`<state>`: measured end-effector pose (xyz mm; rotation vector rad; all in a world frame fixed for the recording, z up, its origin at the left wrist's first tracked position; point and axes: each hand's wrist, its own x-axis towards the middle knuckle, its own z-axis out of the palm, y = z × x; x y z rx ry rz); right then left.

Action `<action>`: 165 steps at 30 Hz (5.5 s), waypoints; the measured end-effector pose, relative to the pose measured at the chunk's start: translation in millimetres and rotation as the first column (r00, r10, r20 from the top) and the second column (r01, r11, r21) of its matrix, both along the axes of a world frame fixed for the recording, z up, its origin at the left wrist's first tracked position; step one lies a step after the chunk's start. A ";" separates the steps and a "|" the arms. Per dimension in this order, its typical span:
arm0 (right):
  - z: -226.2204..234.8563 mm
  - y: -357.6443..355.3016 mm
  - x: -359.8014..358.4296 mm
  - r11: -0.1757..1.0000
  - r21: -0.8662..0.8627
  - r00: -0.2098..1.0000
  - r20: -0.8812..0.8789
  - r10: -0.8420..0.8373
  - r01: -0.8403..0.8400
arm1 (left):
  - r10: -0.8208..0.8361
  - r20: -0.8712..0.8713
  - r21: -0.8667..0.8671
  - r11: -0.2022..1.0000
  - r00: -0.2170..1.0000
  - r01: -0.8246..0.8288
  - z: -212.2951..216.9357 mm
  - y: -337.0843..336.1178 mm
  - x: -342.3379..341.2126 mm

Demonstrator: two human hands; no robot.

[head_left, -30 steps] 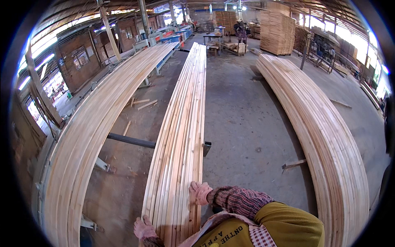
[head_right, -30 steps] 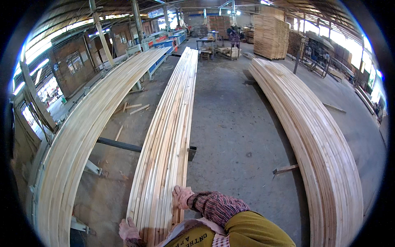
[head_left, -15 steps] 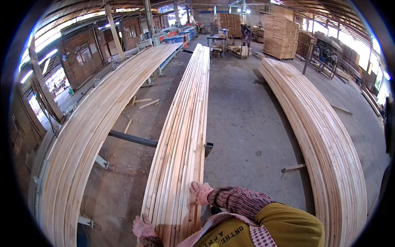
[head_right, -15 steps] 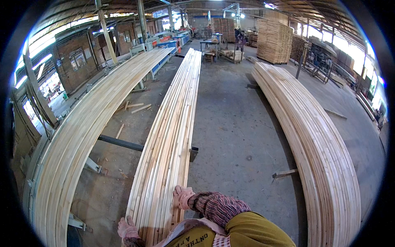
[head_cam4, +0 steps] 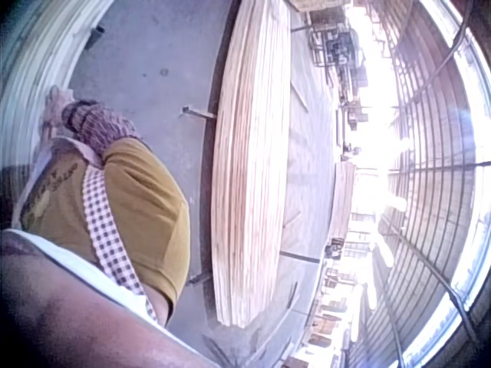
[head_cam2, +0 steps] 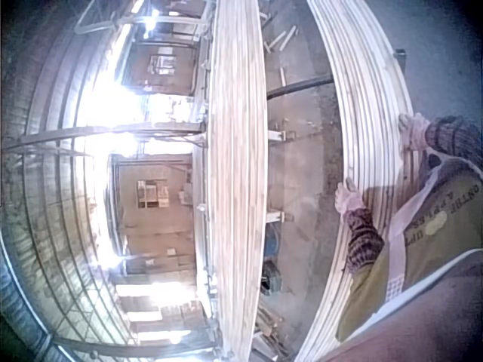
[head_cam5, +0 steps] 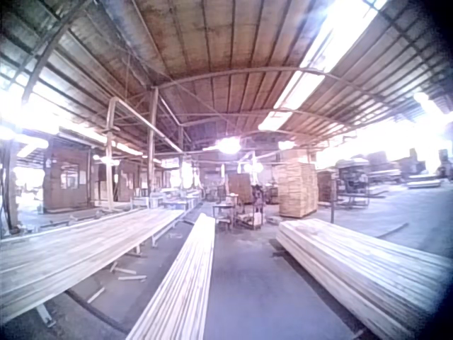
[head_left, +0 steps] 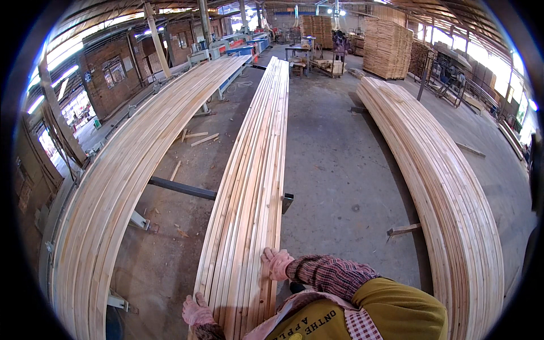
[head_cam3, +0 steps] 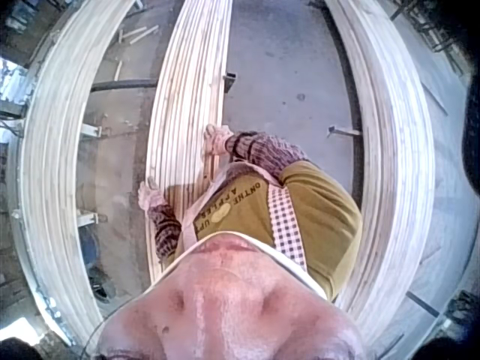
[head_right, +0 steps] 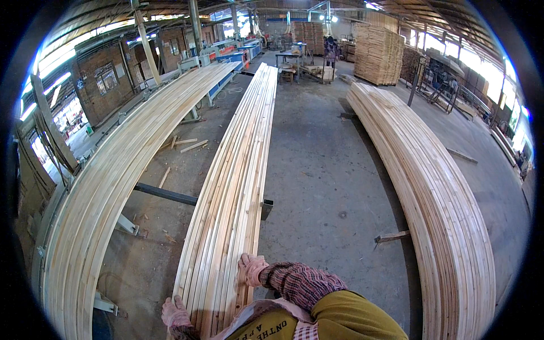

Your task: The person picks up long, thin wooden planks from a pile on the floor and carries them to a metal rack. They carefully place the planks onto the rack, aligning them with other planks already stacked there. The person repeats this process, moving back and forth to gather more planks and add them to the growing stack.

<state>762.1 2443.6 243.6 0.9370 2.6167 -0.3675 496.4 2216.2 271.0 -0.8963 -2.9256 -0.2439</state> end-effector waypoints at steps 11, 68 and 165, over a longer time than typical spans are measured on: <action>-11.0 1.6 0.0 1.000 0.001 1.000 -0.011 0.010 -0.010 | 0.004 -0.005 -0.008 1.000 1.000 -0.004 -1.9 -0.8 -1.0; -111.7 -60.1 171.7 0.743 -0.574 0.933 0.293 -0.208 0.345 | -0.187 -0.252 -0.140 0.978 0.949 0.156 33.8 5.2 24.9; 6.0 -12.6 70.8 0.579 -0.755 0.909 0.053 -0.414 0.308 | -0.114 0.050 -0.064 0.991 0.992 0.117 13.6 8.9 7.6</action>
